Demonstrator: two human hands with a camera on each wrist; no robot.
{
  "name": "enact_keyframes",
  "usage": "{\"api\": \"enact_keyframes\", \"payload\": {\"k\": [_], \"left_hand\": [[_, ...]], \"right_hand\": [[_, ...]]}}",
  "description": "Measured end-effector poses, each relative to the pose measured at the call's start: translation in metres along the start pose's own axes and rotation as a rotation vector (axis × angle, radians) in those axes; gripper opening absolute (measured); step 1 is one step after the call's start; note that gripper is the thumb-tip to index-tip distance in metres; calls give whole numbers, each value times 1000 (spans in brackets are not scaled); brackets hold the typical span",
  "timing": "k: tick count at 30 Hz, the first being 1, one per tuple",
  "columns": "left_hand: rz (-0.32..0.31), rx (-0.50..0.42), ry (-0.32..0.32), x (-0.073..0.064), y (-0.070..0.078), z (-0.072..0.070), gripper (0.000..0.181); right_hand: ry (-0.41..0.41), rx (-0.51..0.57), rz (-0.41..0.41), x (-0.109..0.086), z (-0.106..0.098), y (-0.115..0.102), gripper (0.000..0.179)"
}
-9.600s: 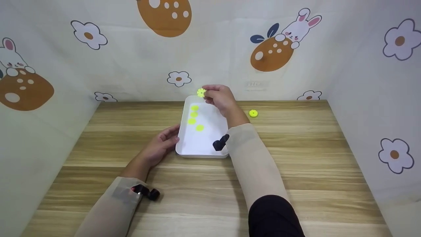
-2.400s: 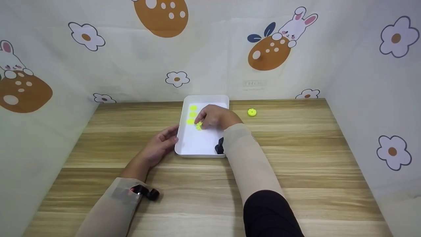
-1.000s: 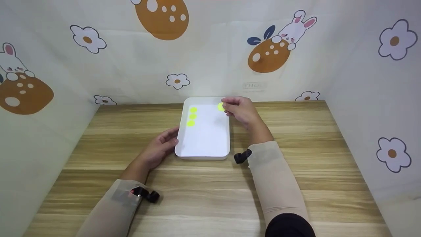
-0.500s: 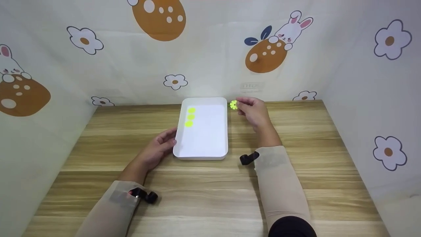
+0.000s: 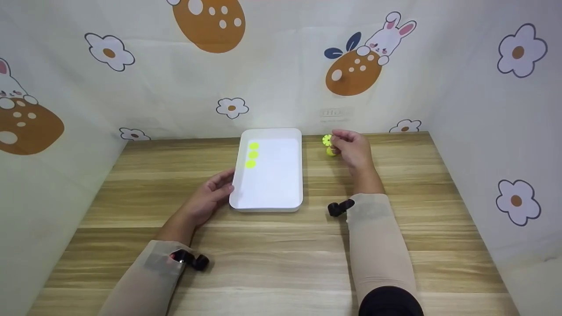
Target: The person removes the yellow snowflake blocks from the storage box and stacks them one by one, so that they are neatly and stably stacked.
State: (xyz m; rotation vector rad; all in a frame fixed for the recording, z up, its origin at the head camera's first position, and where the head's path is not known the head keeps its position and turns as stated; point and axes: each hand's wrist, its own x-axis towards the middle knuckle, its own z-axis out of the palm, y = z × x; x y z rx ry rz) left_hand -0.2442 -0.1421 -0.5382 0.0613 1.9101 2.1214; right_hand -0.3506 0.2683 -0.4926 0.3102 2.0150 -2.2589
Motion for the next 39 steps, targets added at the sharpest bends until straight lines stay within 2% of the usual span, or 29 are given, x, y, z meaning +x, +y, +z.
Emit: {"api": "enact_keyframes", "payload": {"k": [4,17,22,39], "left_hand": [[-23,6,9,0,1,0,61],[-33,28,28,-1,2,0,62],[-32,26,34,0,1,0,62],[-39,3,5,-1,2,0,62]], "right_hand": [[-4,15,11,4,-5,6,45],[76,-96,48,7,-14,15,42],[93,-99,60,8,-14,17,42],[132,-157,45,11,-11,20,37]]}}
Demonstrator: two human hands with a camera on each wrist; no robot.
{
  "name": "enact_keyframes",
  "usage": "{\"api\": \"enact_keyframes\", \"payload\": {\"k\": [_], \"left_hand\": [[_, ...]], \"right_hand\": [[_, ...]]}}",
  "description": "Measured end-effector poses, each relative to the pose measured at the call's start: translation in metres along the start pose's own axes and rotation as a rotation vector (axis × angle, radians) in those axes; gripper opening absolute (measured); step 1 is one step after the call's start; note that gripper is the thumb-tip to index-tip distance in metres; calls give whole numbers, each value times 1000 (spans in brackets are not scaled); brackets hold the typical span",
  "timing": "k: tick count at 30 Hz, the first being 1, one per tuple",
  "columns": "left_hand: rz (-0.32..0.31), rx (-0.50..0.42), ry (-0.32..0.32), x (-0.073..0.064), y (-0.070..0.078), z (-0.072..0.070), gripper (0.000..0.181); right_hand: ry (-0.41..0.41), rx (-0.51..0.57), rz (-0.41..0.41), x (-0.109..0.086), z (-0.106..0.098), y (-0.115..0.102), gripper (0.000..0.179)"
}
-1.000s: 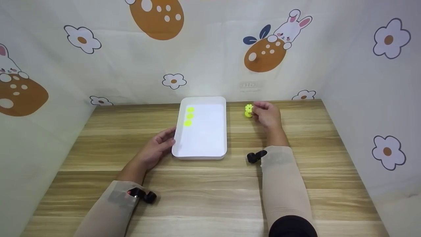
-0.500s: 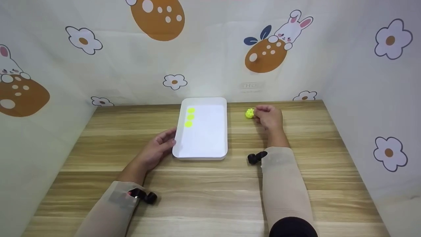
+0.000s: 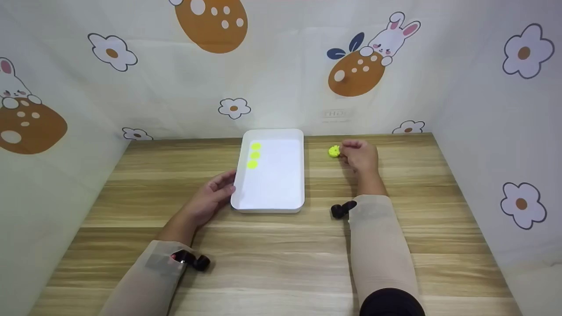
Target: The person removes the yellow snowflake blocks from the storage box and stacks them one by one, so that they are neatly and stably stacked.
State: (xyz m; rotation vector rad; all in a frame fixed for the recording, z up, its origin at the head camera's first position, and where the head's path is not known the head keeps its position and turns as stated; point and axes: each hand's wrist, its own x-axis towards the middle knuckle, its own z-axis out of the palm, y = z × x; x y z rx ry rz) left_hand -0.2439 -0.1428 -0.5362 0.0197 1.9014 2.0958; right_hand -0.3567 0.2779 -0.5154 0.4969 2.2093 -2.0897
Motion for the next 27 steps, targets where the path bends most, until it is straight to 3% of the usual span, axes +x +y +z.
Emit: {"api": "enact_keyframes", "payload": {"k": [13,27], "left_hand": [[16,-12,-5,0,-1,-1,60],[22,-5,-5,1,-1,0,60]], "right_hand": [[-2,-80,-11,-1,2,0,37],[-11,-74,-25,0,0,2,37]]}}
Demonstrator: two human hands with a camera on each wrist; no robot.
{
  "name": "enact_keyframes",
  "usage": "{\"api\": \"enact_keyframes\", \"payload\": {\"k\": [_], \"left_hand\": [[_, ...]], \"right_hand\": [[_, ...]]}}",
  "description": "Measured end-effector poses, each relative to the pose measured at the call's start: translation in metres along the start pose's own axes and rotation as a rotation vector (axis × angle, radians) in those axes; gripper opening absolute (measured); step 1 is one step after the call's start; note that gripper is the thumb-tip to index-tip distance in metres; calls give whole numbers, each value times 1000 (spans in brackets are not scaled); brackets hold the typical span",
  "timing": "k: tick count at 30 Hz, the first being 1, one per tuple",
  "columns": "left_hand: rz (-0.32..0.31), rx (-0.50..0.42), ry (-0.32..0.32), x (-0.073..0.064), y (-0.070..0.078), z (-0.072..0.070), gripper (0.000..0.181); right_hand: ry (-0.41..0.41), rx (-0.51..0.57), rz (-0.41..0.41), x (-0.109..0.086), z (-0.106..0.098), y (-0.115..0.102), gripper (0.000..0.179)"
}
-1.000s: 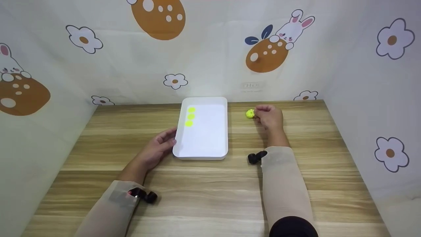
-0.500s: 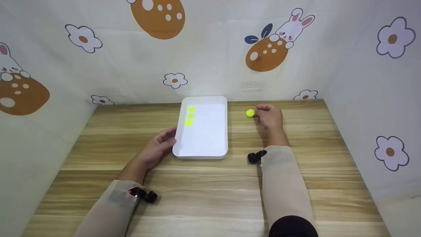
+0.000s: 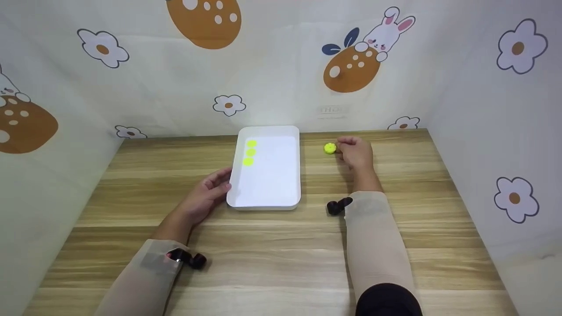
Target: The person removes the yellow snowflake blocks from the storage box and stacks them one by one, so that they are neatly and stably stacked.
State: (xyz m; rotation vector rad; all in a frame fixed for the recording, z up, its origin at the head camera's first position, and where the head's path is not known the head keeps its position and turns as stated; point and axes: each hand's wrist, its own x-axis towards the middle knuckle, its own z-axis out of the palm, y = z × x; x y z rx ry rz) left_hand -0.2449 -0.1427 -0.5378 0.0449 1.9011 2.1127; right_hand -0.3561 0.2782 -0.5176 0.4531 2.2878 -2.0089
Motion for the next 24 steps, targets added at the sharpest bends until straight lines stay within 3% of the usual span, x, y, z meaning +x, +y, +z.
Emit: {"api": "enact_keyframes", "payload": {"k": [20,24], "left_hand": [[-13,-6,11,-1,3,0,60],[-16,-2,9,-2,2,0,61]], "right_hand": [[51,20,22,1,-1,-4,35],[76,87,45,-4,1,-10,33]]}}
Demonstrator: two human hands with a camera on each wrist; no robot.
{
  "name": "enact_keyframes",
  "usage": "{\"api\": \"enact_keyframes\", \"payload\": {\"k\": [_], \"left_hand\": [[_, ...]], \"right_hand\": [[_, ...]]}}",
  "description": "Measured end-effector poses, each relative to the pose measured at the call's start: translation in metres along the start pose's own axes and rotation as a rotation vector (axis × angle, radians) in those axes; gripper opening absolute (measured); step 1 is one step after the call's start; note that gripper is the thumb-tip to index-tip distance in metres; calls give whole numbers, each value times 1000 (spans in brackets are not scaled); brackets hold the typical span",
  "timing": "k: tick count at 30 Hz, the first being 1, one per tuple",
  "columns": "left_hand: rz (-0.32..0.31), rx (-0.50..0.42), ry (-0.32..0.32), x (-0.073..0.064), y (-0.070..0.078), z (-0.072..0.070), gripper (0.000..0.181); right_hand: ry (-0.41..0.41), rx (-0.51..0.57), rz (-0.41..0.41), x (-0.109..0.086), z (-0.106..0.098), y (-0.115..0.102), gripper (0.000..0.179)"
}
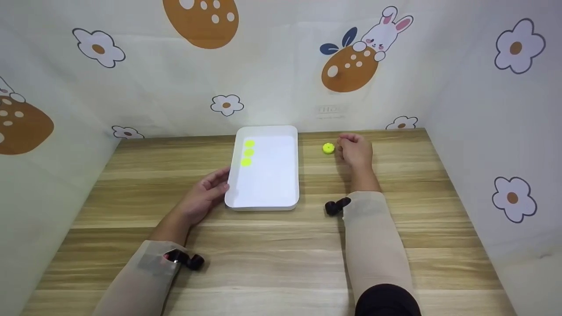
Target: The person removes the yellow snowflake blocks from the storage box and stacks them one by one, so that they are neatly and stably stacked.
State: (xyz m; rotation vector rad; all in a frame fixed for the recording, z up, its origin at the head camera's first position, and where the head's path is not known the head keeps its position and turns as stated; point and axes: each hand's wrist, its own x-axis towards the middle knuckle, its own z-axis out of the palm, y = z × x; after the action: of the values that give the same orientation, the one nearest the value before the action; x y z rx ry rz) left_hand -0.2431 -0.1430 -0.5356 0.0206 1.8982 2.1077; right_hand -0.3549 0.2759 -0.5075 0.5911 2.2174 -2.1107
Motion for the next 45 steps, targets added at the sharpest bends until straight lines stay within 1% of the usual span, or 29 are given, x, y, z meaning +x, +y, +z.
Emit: {"api": "enact_keyframes", "payload": {"k": [2,6,9,14,17,21,26,29,31,36,41,45], "left_hand": [[3,0,0,-1,0,0,62],[1,-2,6,-2,0,-1,62],[-5,-4,15,-2,-1,-1,62],[-9,12,33,-2,-1,-1,63],[-10,28,40,-1,-1,-1,63],[0,29,37,-2,-1,-2,62],[5,22,46,-2,-1,-3,61],[6,27,36,-1,-2,-3,62],[9,31,28,-1,-3,-3,62],[10,25,16,0,-6,-3,61],[9,11,13,1,-5,0,62],[8,11,11,2,-2,1,62]], "right_hand": [[-8,36,-2,-4,4,-6,29],[-63,40,-37,-19,20,-22,20],[-134,44,-81,-34,35,-35,17],[-292,116,-148,-53,63,-47,16],[-370,121,-152,-59,80,-52,15],[-439,114,-119,-64,106,-60,16],[-470,66,-77,-61,138,-72,17],[-468,35,-53,-55,153,-75,18],[-478,22,-33,-50,163,-75,23],[-505,-26,9,-36,182,-68,37],[-492,-58,43,-23,193,-57,36],[-468,-46,40,-16,200,-49,34]]}}
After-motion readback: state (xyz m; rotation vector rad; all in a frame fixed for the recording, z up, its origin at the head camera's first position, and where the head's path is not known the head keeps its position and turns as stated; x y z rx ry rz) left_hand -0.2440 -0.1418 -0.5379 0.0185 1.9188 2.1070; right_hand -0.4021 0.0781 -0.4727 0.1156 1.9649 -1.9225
